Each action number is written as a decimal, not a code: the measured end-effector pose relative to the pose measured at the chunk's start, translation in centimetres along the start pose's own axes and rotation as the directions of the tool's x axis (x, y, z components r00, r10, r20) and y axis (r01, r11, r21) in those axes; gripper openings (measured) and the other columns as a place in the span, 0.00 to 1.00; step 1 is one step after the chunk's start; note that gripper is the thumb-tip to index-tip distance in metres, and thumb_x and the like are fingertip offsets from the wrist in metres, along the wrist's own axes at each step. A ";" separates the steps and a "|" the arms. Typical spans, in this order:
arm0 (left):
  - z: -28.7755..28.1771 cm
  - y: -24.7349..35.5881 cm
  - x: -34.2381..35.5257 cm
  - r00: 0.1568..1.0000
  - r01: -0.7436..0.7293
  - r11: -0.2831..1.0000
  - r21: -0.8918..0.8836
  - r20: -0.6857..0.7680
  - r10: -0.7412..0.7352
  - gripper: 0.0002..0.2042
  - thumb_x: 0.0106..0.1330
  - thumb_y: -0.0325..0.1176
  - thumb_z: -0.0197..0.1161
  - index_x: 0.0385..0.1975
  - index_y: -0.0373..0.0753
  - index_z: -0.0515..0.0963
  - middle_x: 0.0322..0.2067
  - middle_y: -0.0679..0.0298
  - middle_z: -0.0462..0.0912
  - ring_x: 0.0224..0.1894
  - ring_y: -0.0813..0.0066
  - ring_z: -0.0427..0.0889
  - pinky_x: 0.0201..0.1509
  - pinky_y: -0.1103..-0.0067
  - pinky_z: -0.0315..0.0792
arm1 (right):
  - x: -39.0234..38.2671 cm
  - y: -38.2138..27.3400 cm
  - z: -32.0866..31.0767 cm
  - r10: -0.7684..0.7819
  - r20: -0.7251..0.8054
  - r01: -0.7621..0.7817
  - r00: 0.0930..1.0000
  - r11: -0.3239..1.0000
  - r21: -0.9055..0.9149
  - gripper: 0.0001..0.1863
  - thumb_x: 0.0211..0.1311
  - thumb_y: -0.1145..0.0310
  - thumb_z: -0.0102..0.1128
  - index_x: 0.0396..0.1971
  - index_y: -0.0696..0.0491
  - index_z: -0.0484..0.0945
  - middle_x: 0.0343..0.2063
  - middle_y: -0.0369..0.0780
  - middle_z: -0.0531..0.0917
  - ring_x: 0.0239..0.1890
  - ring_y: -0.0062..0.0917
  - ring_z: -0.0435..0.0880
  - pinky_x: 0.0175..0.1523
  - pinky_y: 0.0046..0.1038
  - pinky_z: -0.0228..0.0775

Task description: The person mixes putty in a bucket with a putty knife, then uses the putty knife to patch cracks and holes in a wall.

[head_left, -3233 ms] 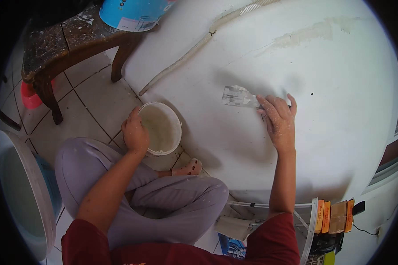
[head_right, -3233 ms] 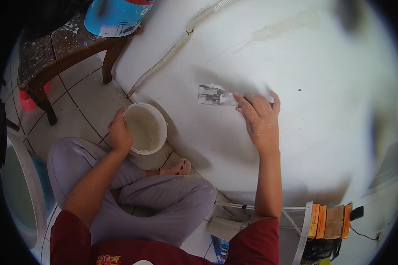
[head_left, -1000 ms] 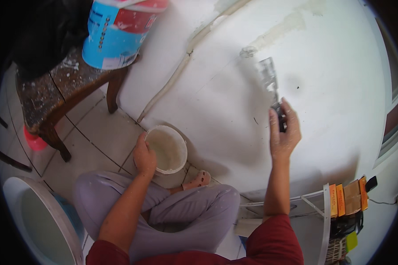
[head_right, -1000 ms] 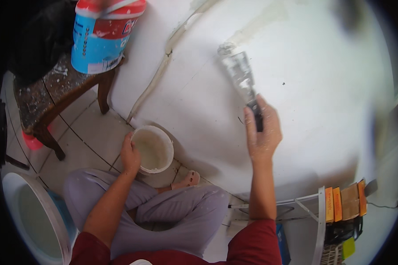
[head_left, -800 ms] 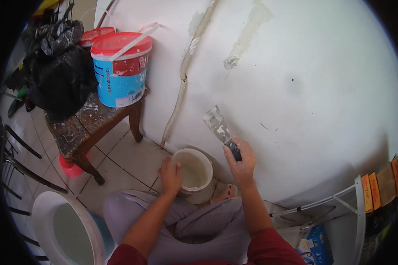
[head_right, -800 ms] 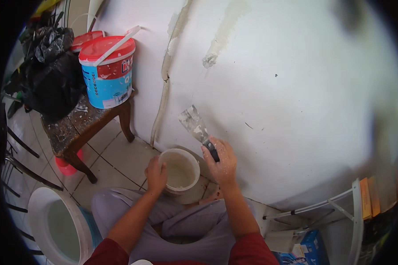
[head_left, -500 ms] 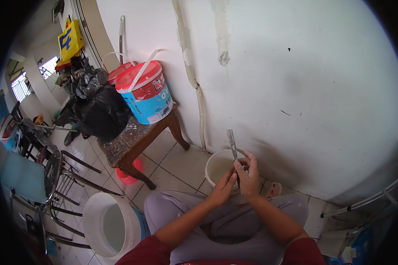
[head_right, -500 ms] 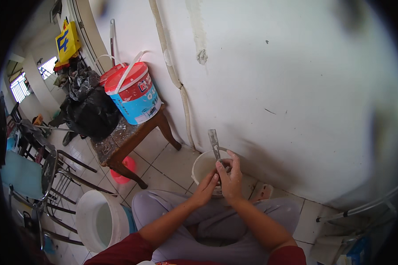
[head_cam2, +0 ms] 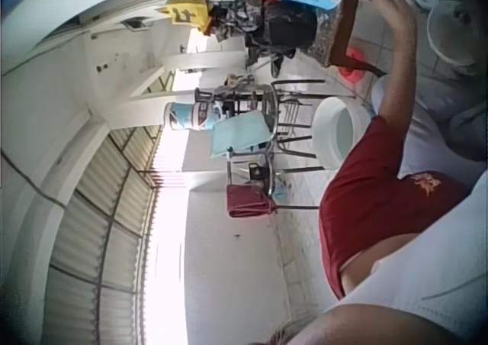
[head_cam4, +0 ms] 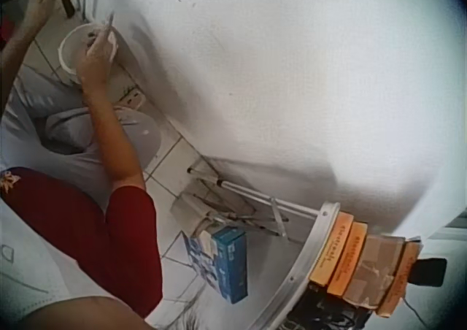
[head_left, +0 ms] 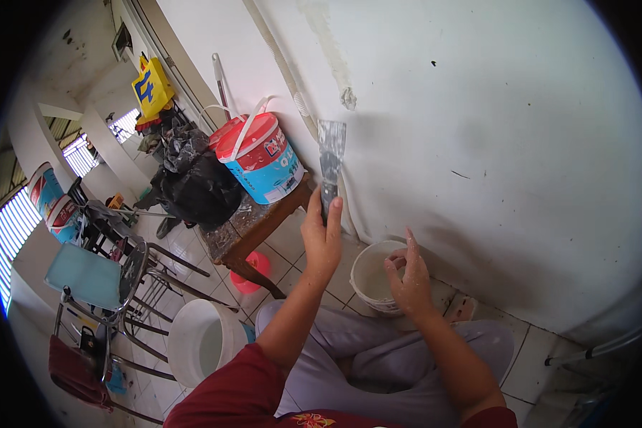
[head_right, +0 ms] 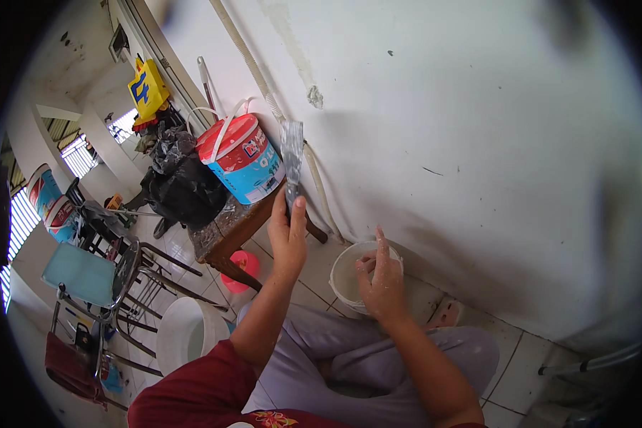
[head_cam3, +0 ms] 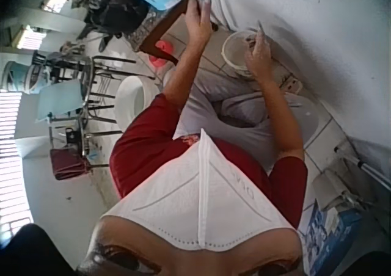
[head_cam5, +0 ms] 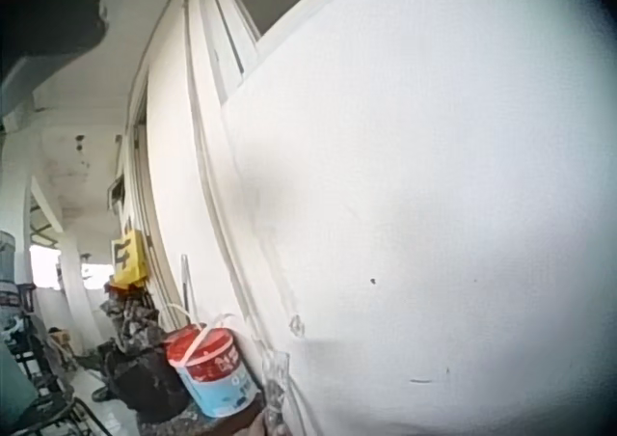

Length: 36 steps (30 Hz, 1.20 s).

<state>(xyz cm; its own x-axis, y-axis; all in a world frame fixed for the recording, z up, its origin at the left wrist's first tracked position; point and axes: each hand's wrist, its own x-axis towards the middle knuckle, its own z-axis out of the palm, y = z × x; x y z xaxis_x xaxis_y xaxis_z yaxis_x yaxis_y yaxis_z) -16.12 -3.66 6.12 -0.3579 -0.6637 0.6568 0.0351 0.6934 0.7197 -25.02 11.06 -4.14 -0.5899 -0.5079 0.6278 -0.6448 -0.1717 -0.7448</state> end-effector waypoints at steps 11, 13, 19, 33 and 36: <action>1.4 2.7 9.4 0.959 -0.277 0.923 0.269 0.021 0.282 0.28 0.78 0.41 0.57 0.72 0.30 0.62 0.27 0.56 0.76 0.29 0.78 0.68 0.34 0.78 0.67 | -0.1 0.0 -0.2 0.203 0.182 -0.218 0.962 0.974 0.067 0.43 0.60 0.74 0.61 0.76 0.56 0.53 0.33 0.44 0.85 0.34 0.42 0.85 0.44 0.43 0.76; 2.0 2.5 8.8 0.967 -0.250 0.939 0.237 0.022 0.252 0.29 0.78 0.41 0.57 0.72 0.30 0.62 0.24 0.59 0.72 0.27 0.79 0.64 0.31 0.78 0.64 | 0.0 0.1 -0.3 0.205 0.186 -0.218 0.961 0.975 0.051 0.44 0.60 0.74 0.61 0.76 0.55 0.53 0.33 0.44 0.85 0.34 0.42 0.85 0.45 0.44 0.76; 3.3 0.9 7.6 0.984 -0.176 0.967 0.182 0.041 0.172 0.30 0.79 0.44 0.56 0.72 0.31 0.62 0.36 0.59 0.80 0.36 0.80 0.69 0.44 0.82 0.70 | -0.2 0.1 -0.2 0.233 0.239 -0.250 0.943 0.967 0.042 0.44 0.62 0.73 0.61 0.77 0.55 0.50 0.36 0.44 0.82 0.32 0.32 0.82 0.44 0.35 0.75; 3.3 -1.2 7.5 0.990 -0.104 0.990 0.099 0.108 0.093 0.29 0.78 0.39 0.59 0.72 0.31 0.62 0.27 0.72 0.67 0.30 0.86 0.63 0.34 0.87 0.61 | -0.5 0.4 0.2 0.167 0.264 -0.173 0.950 0.985 0.000 0.44 0.60 0.73 0.61 0.76 0.55 0.53 0.34 0.46 0.84 0.35 0.46 0.84 0.45 0.46 0.75; 3.2 -1.4 7.4 0.990 -0.085 0.992 0.096 0.125 0.073 0.29 0.78 0.40 0.59 0.73 0.31 0.62 0.27 0.73 0.67 0.30 0.86 0.63 0.34 0.87 0.61 | -0.6 0.6 0.3 0.151 0.277 -0.155 0.949 0.988 -0.011 0.44 0.60 0.73 0.61 0.76 0.55 0.53 0.33 0.46 0.83 0.35 0.46 0.83 0.45 0.46 0.74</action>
<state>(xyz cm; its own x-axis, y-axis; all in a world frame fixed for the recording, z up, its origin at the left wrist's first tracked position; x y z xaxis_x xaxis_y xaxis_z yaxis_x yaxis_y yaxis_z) -21.85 -8.61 9.27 -0.4681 -0.5712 0.6743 -0.0240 0.7709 0.6364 -24.89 11.04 -5.04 -0.5226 -0.7418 0.4202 -0.5511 -0.0821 -0.8304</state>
